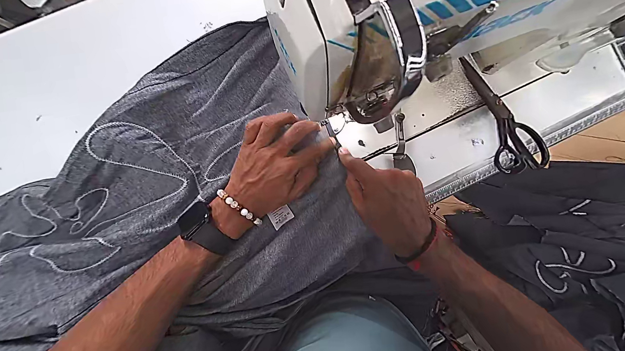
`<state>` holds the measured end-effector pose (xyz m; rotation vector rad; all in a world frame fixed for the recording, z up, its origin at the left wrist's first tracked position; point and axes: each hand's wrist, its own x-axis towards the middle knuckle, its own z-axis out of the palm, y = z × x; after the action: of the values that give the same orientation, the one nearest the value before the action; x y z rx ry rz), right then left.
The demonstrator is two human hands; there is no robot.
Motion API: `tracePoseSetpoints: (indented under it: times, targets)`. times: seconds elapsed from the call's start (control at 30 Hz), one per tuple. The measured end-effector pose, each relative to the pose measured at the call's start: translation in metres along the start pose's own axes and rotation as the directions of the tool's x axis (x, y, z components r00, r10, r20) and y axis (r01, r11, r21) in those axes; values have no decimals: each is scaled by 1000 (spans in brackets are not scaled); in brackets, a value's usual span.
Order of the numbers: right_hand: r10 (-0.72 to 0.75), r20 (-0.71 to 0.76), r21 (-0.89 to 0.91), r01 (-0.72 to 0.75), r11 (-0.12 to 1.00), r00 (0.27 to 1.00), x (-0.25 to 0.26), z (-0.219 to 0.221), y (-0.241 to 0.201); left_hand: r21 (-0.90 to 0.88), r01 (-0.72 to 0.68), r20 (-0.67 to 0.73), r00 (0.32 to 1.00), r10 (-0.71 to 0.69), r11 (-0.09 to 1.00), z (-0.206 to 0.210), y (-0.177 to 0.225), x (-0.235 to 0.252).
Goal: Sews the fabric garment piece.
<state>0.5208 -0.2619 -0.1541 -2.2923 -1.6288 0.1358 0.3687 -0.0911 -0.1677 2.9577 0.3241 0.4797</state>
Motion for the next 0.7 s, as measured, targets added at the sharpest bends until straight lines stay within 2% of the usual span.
tracePoseSetpoints:
  times: [0.3, 0.37, 0.43, 0.5, 0.57, 0.63, 0.7]
  targets:
    - [35, -49, -51, -37, 998, 998, 38, 9, -11, 66, -199, -106, 973, 205, 978, -4, -62, 25]
    - [54, -48, -60, -56, 997, 997, 38, 10, -12, 128, -138, -74, 986, 149, 982, -9, -50, 23]
    - [79, -79, -33, -82, 996, 994, 39, 11, -12, 124, 15, 38, 999, -19, 992, -22, -11, 14]
    - [117, -146, 46, -111, 993, 982, 35, 15, -10, -56, 223, 73, 973, -219, 973, -22, 27, 6]
    - [186, -160, 139, -164, 977, 969, 32, 15, -8, -256, 350, 67, 937, -344, 901, -10, 46, -4]
    - [261, -97, 219, -235, 947, 960, 29, 10, -6, -276, 333, 58, 942, -330, 902, 2, 45, -15]
    - [278, -43, 250, -259, 933, 959, 30, 5, -3, -154, 247, 63, 969, -240, 957, 3, 30, -16]
